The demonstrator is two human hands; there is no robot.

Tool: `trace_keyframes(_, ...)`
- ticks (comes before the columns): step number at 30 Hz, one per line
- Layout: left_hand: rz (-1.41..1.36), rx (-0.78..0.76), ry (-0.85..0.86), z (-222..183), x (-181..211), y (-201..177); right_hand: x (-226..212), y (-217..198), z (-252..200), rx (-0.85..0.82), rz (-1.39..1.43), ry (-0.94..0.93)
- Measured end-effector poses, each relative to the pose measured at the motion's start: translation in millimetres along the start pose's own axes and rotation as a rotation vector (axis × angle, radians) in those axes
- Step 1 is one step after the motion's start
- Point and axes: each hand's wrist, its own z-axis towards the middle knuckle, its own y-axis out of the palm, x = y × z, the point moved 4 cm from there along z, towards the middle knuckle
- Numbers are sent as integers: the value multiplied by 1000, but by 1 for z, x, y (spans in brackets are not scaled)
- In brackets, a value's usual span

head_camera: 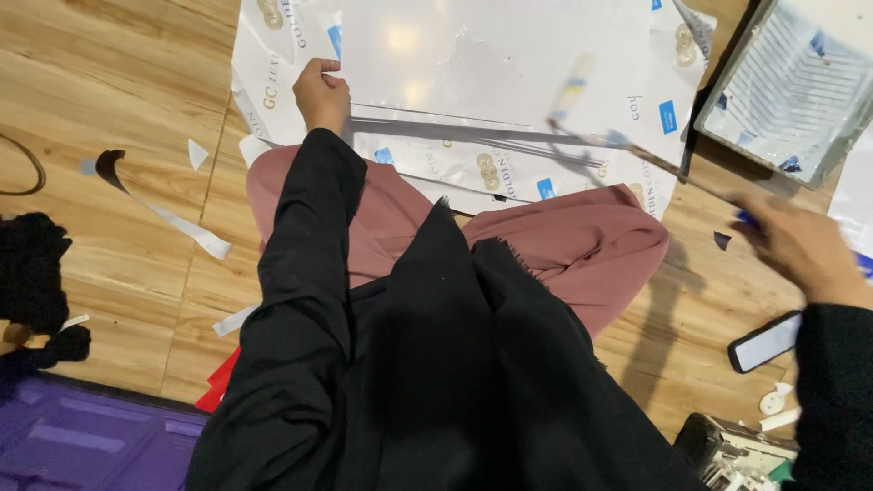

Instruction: Applying glue to sheets of paper using a hand roller and stacking them on the floor, then handling a small bottle.

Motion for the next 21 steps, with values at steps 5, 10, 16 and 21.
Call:
trace_keyframes(5,52,8,26,6,-4,5,54,30,2,559,-398,-130)
trace_keyframes(10,24,4,79,2,-1,3,-57,-48,86,278,-248,-278)
trace_keyframes(16,-8,15,103,3,-4,-1,-68,-45,90,368,-140,-355)
trace_keyframes(21,30,64,211,22,-30,13,52,53,5,507,-413,-161)
